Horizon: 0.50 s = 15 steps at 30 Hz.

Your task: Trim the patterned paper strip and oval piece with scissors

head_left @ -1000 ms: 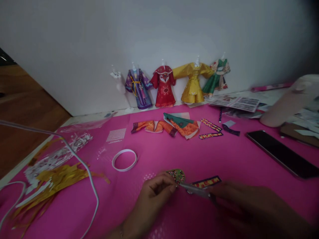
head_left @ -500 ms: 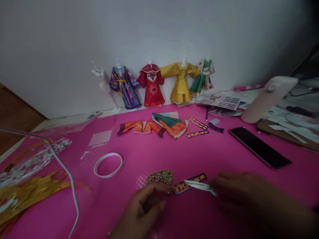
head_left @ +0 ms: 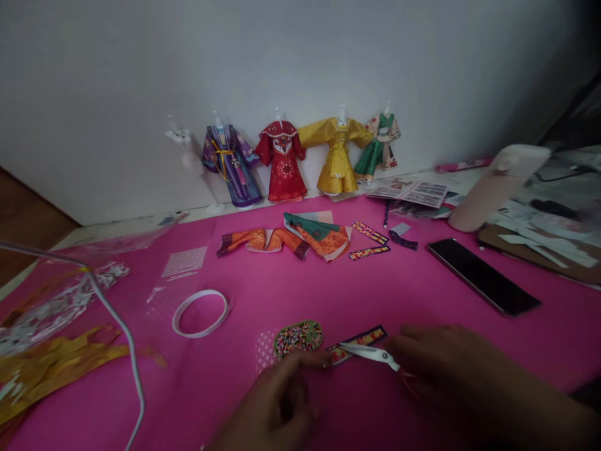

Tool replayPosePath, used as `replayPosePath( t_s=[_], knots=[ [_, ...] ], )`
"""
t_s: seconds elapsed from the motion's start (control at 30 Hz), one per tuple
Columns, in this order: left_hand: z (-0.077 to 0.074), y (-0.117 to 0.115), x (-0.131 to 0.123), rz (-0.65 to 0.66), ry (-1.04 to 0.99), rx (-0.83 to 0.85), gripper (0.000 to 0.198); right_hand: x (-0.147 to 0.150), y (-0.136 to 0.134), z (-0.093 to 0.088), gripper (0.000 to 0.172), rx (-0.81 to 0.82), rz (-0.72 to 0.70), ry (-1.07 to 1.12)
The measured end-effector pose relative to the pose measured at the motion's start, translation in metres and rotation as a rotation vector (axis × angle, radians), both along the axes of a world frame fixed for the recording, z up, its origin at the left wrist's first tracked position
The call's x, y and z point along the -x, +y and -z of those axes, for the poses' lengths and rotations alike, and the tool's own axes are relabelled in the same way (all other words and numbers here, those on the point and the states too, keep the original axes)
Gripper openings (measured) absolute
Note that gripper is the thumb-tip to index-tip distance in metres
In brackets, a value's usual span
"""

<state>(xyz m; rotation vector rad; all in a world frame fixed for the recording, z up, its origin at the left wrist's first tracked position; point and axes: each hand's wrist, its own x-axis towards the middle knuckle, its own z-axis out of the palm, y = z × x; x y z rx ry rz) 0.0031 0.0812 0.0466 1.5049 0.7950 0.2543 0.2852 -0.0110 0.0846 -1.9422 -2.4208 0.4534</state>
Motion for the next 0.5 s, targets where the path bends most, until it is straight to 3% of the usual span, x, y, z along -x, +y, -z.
replayPosePath(
  t_s=[0.23,0.5],
  knots=[
    [0.0059,0.0006,0.0025,-0.009,-0.018,0.012,0.04,-0.0005,-0.0008,-0.001,0.031,-0.032,-0.003,0.022],
    [0.0061,0.0007,0.0013,0.004,0.001,0.002,0.042,0.0002,0.0011,-0.0016,0.038,0.02,0.004,0.012]
  ],
)
